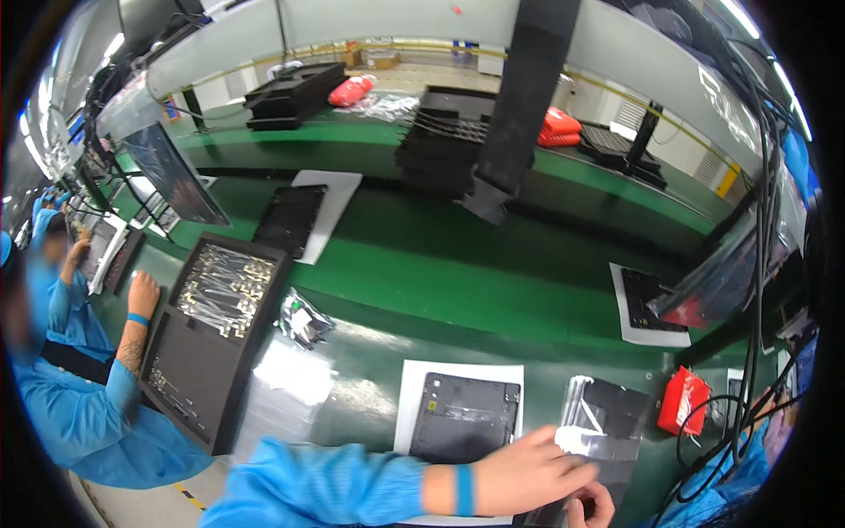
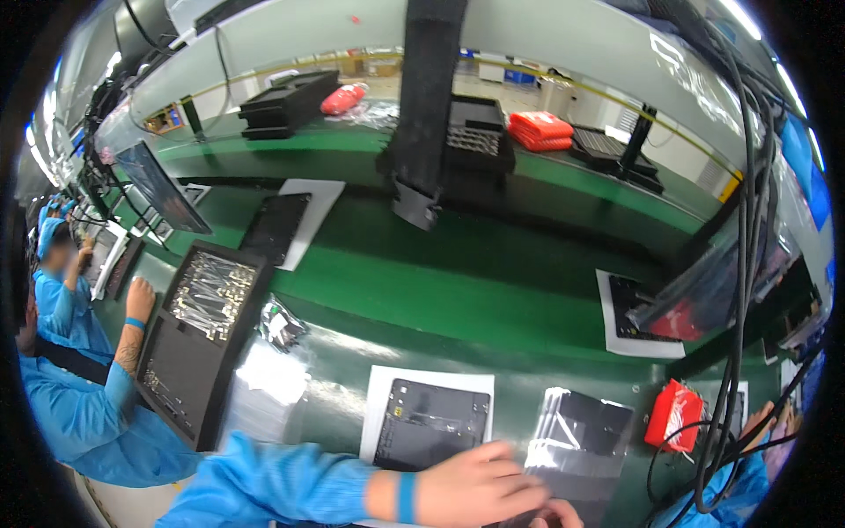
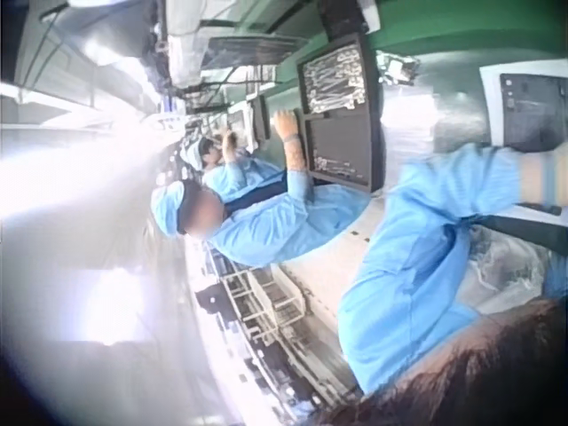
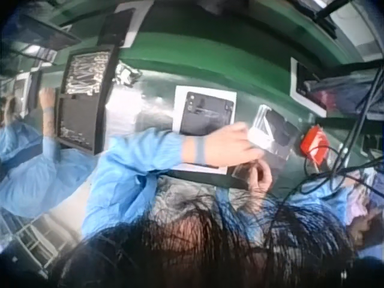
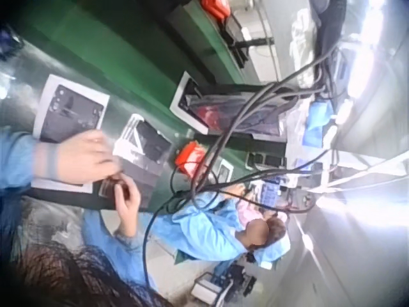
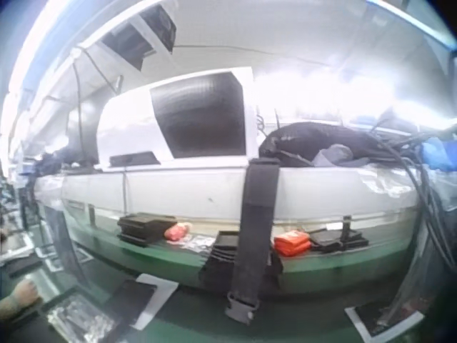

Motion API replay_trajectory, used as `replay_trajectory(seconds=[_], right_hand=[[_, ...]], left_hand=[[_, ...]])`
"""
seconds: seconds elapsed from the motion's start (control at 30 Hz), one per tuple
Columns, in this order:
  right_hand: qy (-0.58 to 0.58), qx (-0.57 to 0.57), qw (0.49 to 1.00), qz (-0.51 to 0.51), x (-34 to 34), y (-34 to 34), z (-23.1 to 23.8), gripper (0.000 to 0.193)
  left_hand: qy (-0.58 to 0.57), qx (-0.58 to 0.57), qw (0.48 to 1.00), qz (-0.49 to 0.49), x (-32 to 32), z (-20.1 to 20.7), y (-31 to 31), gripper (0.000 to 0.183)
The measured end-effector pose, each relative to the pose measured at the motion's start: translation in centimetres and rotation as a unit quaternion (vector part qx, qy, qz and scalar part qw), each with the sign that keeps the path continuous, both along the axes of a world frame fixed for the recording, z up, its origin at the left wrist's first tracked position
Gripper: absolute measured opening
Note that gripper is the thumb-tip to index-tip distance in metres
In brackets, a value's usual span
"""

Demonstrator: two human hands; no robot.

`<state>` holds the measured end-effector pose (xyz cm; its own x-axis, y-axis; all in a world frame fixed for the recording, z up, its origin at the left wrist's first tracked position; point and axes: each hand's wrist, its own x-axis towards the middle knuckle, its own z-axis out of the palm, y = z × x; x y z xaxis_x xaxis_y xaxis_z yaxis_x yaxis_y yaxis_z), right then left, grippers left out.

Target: The person assembles tablet components by hand, applying tape strips to internal circuit board components and attaching a tablet screen to a tablet back panel.

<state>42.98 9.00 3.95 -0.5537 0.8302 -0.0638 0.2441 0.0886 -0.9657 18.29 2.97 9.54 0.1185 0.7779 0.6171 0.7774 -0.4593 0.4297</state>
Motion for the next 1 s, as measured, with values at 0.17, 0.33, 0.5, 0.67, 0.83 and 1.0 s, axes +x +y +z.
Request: replay_trajectory(seconds=[0.17, 0.33, 0.5, 0.67, 0.83, 1.0], right_hand=[[0.169, -0.327, 0.921, 0.124, -6.5, -3.2, 1.4, 0.045], [0.074, -0.387, 0.909, 0.133, -10.0, -4.2, 1.5, 0.016], [0.055, -0.185, 0.974, 0.123, -11.6, -3.7, 2.1, 0.008], [0.008, -0.010, 0.984, 0.176, -12.3, -3.0, 3.4, 0.011], [-0.005, -0.016, 0.982, 0.188, -13.1, -1.8, 3.1, 0.010], [-0.151, 0.309, 0.935, 0.091, -14.8, -0.7, 0.8, 0.042]], left_hand=[[0.100, -0.018, 0.994, 0.050, -3.1, 0.3, -7.6, 0.022], [0.131, -0.029, 0.989, 0.070, -4.3, 1.0, -10.9, 0.023], [0.026, -0.102, 0.994, 0.023, -6.1, 2.9, -10.4, 0.032], [-0.289, -0.276, 0.916, 0.024, -8.2, -0.3, -8.9, 0.034], [-0.420, -0.378, 0.825, -0.006, -10.3, -2.2, -7.2, 0.032], [-0.372, -0.258, 0.884, 0.117, -12.2, -3.0, -4.0, 0.024]])
